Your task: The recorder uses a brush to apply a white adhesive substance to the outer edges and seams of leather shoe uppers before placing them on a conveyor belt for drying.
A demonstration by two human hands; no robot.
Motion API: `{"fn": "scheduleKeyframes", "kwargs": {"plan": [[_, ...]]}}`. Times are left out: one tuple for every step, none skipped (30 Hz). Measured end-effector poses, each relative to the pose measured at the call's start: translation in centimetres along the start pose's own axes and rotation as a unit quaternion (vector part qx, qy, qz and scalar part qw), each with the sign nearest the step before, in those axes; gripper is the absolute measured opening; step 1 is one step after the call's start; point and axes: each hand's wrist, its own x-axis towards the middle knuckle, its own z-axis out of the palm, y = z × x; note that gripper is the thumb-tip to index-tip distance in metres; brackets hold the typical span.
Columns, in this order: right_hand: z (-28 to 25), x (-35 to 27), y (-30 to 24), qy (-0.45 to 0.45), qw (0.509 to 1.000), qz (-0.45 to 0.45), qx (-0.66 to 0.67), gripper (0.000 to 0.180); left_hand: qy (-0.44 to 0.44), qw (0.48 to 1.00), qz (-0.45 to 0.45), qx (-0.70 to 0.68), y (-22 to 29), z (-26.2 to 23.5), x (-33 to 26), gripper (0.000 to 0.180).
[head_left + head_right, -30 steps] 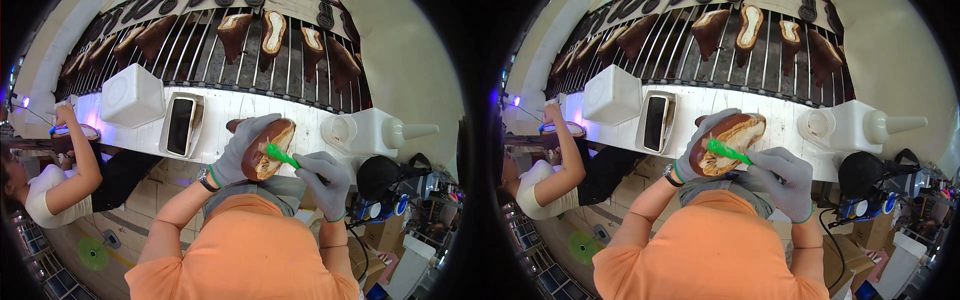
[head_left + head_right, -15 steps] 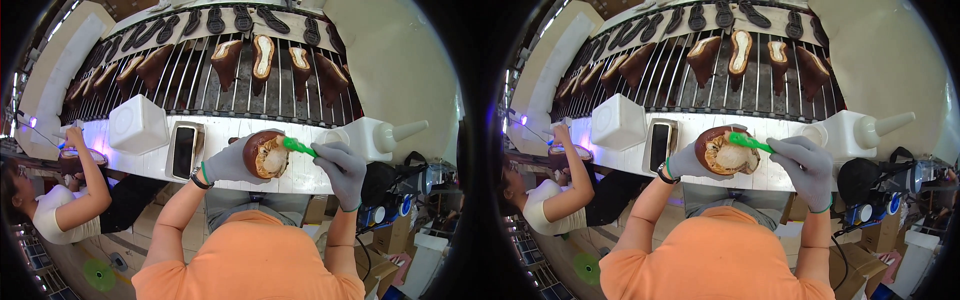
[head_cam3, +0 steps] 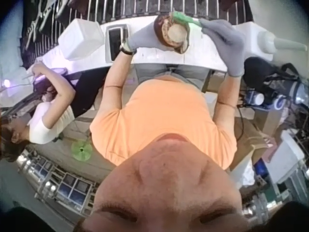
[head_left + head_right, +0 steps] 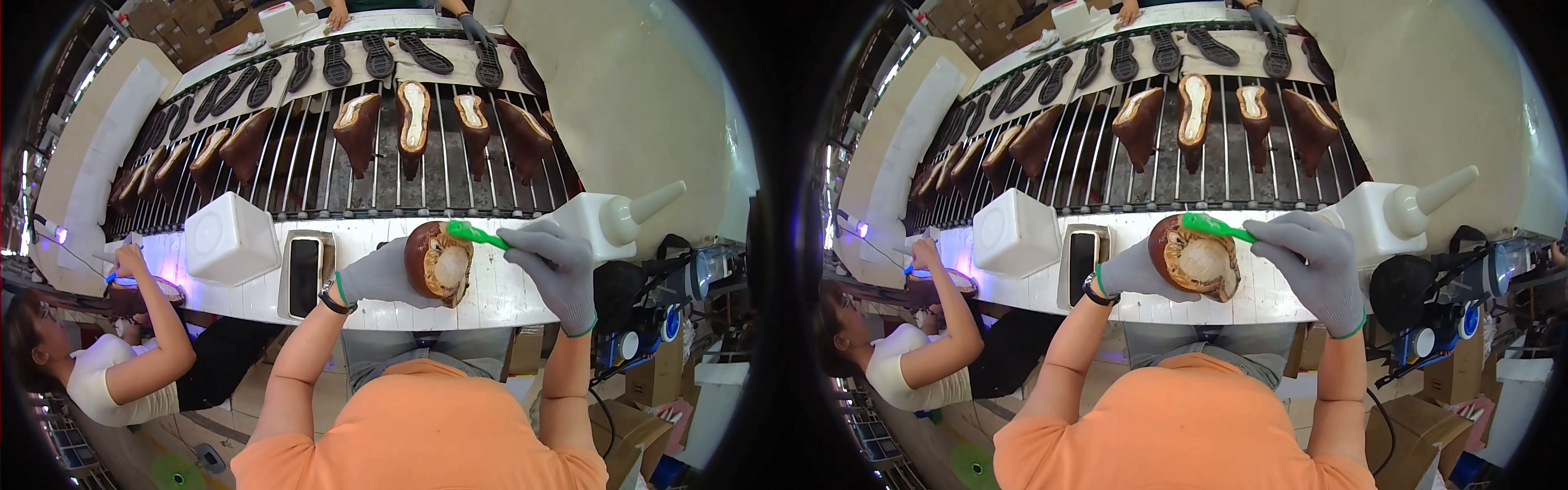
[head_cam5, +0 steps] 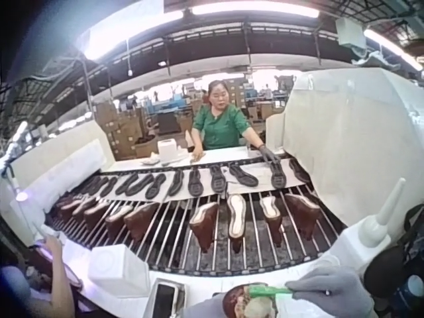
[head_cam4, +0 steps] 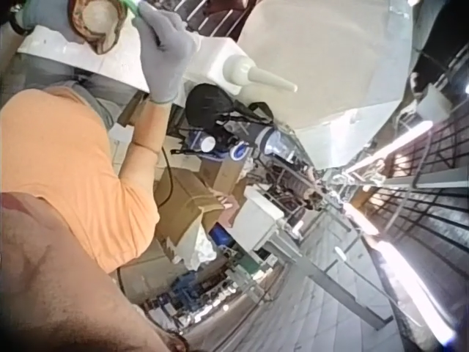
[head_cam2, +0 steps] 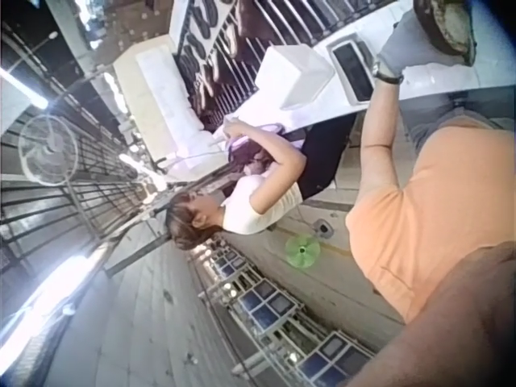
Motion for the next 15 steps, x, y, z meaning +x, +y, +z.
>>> {"fn": "scheduleKeyframes", "kwargs": {"plan": [[0.3,0.1,0.0,0.002,1.0,0.002,0.001,0.022,-0.004,1.0,-0.018,-0.021,0.3,0.0,0.1,0.075],[0.6,0.3,-0.1,-0.009,1.0,-0.019,0.005,0.022,-0.008,0.998,-0.036,-0.042,0.6,-0.1,0.1,0.074],[0.7,0.4,-0.1,-0.019,0.999,-0.04,0.01,0.022,-0.011,0.998,-0.037,-0.041,0.7,-0.2,0.2,0.074],[0.6,0.5,-0.3,-0.016,0.999,-0.038,0.01,0.022,-0.011,0.999,-0.036,-0.029,0.7,-0.3,0.3,0.074],[0.3,0.6,-0.6,-0.046,0.997,-0.067,-0.019,0.022,-0.011,0.999,-0.035,-0.016,0.8,-0.5,0.3,0.074],[0.0,0.8,-0.9,-0.075,0.991,-0.096,-0.048,0.022,-0.014,0.999,-0.035,-0.015,0.8,-0.5,0.4,0.074],[-0.3,0.9,-0.8,-0.072,0.992,-0.096,-0.047,0.022,-0.024,0.999,-0.036,-0.028,0.9,-0.7,0.4,0.074],[-0.8,1.0,-0.6,-0.106,0.989,-0.098,-0.031,0.022,-0.035,0.998,-0.036,-0.04,0.9,-0.8,0.4,0.075],[-1.1,1.1,-0.4,-0.139,0.985,-0.1,-0.016,0.023,-0.036,0.998,-0.036,-0.038,0.9,-1.0,0.4,0.075],[-1.3,1.2,0.0,-0.111,0.991,-0.081,0.006,0.023,-0.026,0.999,-0.03,-0.03,1.0,-1.0,0.5,0.075],[-1.2,1.5,0.3,-0.108,0.991,-0.081,0.005,0.023,-0.016,0.999,-0.024,-0.022,1.0,-1.1,0.6,0.075],[-1.0,1.9,0.7,-0.065,0.995,-0.077,0.017,0.023,-0.018,0.999,-0.023,-0.021,0.8,-1.2,0.8,0.075],[-0.7,2.2,1.2,-0.023,0.997,-0.071,0.028,0.023,-0.021,0.999,-0.025,-0.038,0.4,-1.4,1.1,0.076],[-0.1,2.6,1.4,-0.006,0.996,-0.084,0.029,0.021,-0.023,0.998,-0.028,-0.055,0.0,-1.5,1.2,0.076],[0.3,2.9,1.5,-0.005,0.996,-0.083,0.029,0.021,-0.025,0.998,-0.028,-0.055,-0.6,-1.5,1.3,0.076]]}}
